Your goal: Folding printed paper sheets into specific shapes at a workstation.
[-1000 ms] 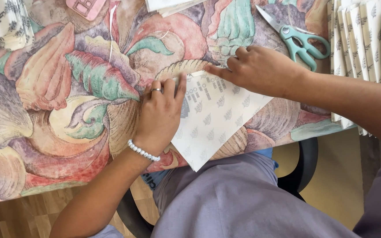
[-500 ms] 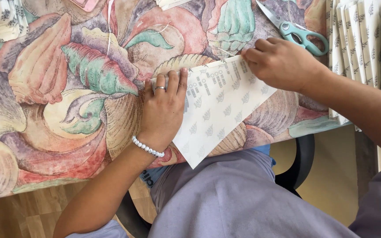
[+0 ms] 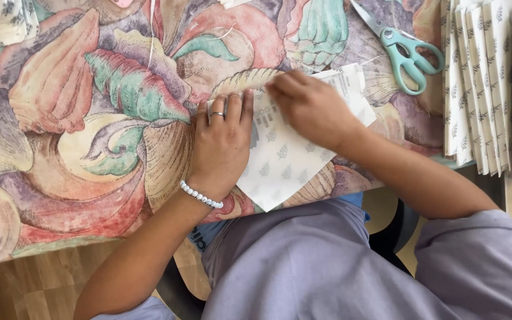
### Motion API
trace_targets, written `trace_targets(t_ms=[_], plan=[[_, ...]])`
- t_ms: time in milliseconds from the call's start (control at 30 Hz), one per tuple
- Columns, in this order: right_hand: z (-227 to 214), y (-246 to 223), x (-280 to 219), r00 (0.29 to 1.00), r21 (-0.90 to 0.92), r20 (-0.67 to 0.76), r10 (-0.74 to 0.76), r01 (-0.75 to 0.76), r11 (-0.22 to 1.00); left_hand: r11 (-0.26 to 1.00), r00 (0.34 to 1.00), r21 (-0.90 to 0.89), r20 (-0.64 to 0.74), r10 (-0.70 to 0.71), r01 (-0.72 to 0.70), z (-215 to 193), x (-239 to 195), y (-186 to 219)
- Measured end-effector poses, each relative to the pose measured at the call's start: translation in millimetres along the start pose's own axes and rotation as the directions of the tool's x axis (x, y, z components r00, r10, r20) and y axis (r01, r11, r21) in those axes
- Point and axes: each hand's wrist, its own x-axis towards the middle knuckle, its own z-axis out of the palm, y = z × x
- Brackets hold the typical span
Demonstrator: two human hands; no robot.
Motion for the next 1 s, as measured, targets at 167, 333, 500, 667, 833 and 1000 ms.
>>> trace_targets(t_ms=[167,333,500,667,833,1000], plan=[[-13.6,50.9,-62.9,0.995,-0.079,0.062,0.083,-0.078,0.994,0.998,0.999,-0.056,-0.039,-0.023,0.020,12.4,-8.4,-8.6],[-21.5,46.9,-68.5,0.985,-0.203,-0.012,0.174,-0.173,0.964,0.999,0.999,-0.051,-0.031,-0.014,0.012,12.7,-8.0,-7.3],[13.1,-1.1,-10.6,0.986,0.021,-0.084,0.145,-0.143,0.989,0.994,1.000,-0.108,-0.016,-0.008,0.006,12.2,-6.4,-6.8],[3.6,-23.6,9.7,0.988,0.021,-0.117,0.104,-0.102,0.995,0.985,0.999,-0.170,-0.034,-0.008,0.002,10.8,-7.3,-11.4],[-16.6,42.7,-57.1,0.986,-0.037,-0.050,0.156,-0.158,0.987,0.997,0.999,-0.079,-0.034,-0.001,-0.002,14.0,-4.9,-9.3],[-29.3,41.4,-63.6,0.959,-0.195,-0.061,0.275,-0.282,0.940,0.961,0.998,-0.274,0.023,0.056,-0.047,3.4,51.9,-7.9]])
